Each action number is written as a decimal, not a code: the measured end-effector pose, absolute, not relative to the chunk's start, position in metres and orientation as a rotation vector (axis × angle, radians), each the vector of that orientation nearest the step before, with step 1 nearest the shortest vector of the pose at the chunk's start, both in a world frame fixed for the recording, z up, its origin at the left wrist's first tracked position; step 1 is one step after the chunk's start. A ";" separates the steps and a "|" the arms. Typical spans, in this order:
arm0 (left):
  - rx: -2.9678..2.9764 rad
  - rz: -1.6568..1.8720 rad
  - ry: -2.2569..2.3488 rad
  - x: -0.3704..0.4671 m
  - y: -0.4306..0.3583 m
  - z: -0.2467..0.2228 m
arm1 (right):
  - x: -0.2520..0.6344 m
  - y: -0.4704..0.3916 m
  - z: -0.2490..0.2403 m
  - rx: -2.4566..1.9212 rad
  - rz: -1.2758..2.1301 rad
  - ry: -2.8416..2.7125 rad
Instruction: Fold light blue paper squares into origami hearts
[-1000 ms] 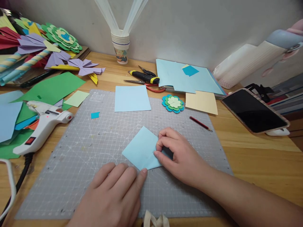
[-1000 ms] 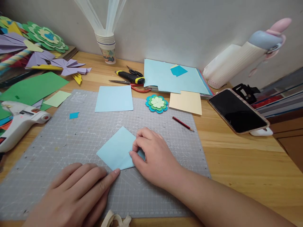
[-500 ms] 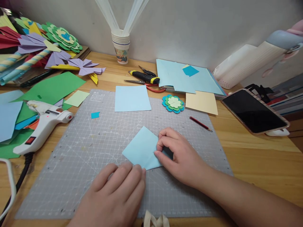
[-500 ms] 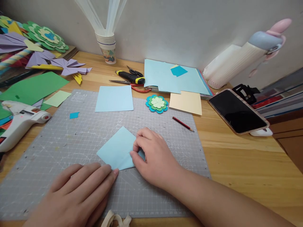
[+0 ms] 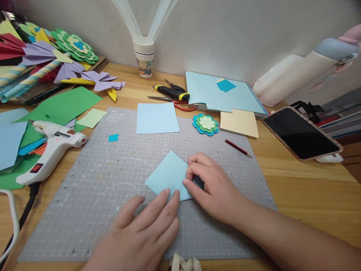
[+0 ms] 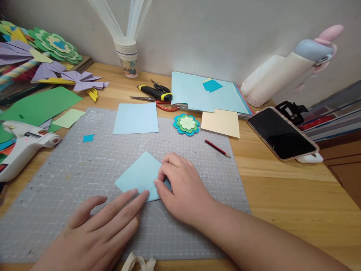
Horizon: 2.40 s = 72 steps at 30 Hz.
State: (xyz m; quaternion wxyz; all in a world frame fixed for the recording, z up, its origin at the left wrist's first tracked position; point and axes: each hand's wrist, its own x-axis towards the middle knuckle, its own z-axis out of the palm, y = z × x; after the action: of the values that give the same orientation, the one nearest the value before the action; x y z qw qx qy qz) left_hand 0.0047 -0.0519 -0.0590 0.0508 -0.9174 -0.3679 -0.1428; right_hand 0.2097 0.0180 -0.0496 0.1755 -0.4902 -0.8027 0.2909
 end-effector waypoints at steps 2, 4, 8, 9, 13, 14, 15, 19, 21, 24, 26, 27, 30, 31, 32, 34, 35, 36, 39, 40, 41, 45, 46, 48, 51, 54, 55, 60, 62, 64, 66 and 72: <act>-2.801 -0.412 -1.129 0.005 -0.053 -0.059 | 0.210 0.018 -0.050 -1.393 0.819 -2.277; -2.800 -0.408 -1.139 0.006 -0.054 -0.059 | 0.210 0.018 -0.049 -1.397 0.814 -2.281; -2.806 -0.397 -1.207 0.004 -0.058 -0.060 | 0.209 0.017 -0.048 -1.396 0.806 -2.281; -2.807 -0.404 -1.204 0.004 -0.058 -0.061 | 0.209 0.017 -0.048 -1.393 0.803 -2.282; -2.805 -0.455 -1.161 0.004 -0.055 -0.064 | 0.209 0.017 -0.050 -1.393 0.790 -2.293; -2.809 -0.441 -1.174 0.005 -0.054 -0.063 | 0.209 0.017 -0.050 -1.396 0.785 -2.295; -2.812 -0.422 -1.196 0.006 -0.053 -0.061 | 0.209 0.018 -0.051 -1.403 0.781 -2.294; -2.829 -0.358 -1.244 0.007 -0.052 -0.054 | 0.211 0.016 -0.049 -1.351 0.783 -2.279; -2.822 -0.368 -1.226 0.006 -0.052 -0.054 | 0.213 0.011 -0.047 -1.231 0.729 -2.330; -2.795 -0.422 -1.185 0.004 -0.053 -0.056 | 0.216 0.001 -0.041 -1.023 0.530 -2.504; -2.796 -0.419 -1.188 0.004 -0.054 -0.057 | 0.217 -0.005 -0.038 -1.003 0.414 -2.589; -2.807 -0.391 -1.213 0.005 -0.054 -0.056 | 0.217 -0.006 -0.037 -1.026 0.377 -2.616; -2.836 -0.366 -1.247 0.006 -0.055 -0.054 | 0.218 -0.003 -0.034 -1.166 0.283 -2.643; -2.838 -0.368 -1.252 0.006 -0.054 -0.054 | 0.219 -0.001 -0.034 -1.212 0.255 -2.640; -2.835 -0.384 -1.245 0.006 -0.054 -0.053 | 0.219 0.001 -0.033 -1.249 0.229 -2.633; -2.827 -0.397 -1.244 0.007 -0.053 -0.054 | 0.219 0.004 -0.031 -1.288 0.192 -2.611; -2.824 -0.419 -1.221 0.007 -0.052 -0.054 | 0.219 0.003 -0.030 -1.275 0.186 -2.601; -2.824 -0.429 -1.214 0.007 -0.051 -0.055 | 0.219 0.001 -0.028 -1.240 0.187 -2.596; -2.841 -0.427 -1.214 0.006 -0.051 -0.057 | 0.217 -0.011 -0.024 -1.060 0.222 -2.622; -2.846 -0.424 -1.220 0.005 -0.051 -0.057 | 0.216 -0.016 -0.024 -1.014 0.250 -2.648; -2.852 -0.417 -1.230 0.005 -0.051 -0.057 | 0.215 -0.021 -0.024 -0.988 0.267 -2.667; -2.848 -0.404 -1.284 0.006 -0.053 -0.055 | 0.210 -0.031 -0.029 -0.956 0.304 -2.721; -2.846 -0.408 -1.288 0.006 -0.053 -0.054 | 0.209 -0.031 -0.031 -0.961 0.291 -2.728; -2.846 -0.408 -1.302 0.007 -0.054 -0.053 | 0.208 -0.033 -0.034 -0.977 0.221 -2.737; -2.851 -0.371 -1.315 0.007 -0.055 -0.052 | 0.210 -0.036 -0.036 -1.026 0.053 -2.743; -2.855 -0.339 -1.313 0.007 -0.055 -0.052 | 0.216 -0.038 -0.033 -1.131 -0.062 -2.770; -2.860 -0.335 -1.318 0.006 -0.055 -0.052 | 0.218 -0.039 -0.031 -1.166 -0.089 -2.790; -2.872 -0.395 -1.324 0.007 -0.054 -0.051 | 0.227 -0.037 -0.022 -1.205 -0.224 -2.936; -2.858 -0.413 -1.333 0.009 -0.054 -0.051 | 0.228 -0.037 -0.022 -1.184 -0.248 -2.970; -2.845 -0.411 -1.324 0.010 -0.053 -0.051 | 0.228 -0.037 -0.023 -1.176 -0.256 -2.995; -2.848 -0.393 -1.290 0.011 -0.054 -0.053 | 0.227 -0.037 -0.024 -1.181 -0.256 -3.016; -2.755 -0.426 -1.379 0.005 -0.062 -0.056 | 0.226 -0.038 -0.024 -1.215 -0.257 -2.981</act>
State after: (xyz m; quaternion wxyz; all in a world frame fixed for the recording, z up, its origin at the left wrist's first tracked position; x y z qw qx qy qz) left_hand 0.0051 -0.0616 -0.0559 0.0157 -0.8857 -0.4435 -0.1368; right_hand 0.2264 -0.0384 -0.0240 -0.0440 -0.3760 -0.9222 -0.0796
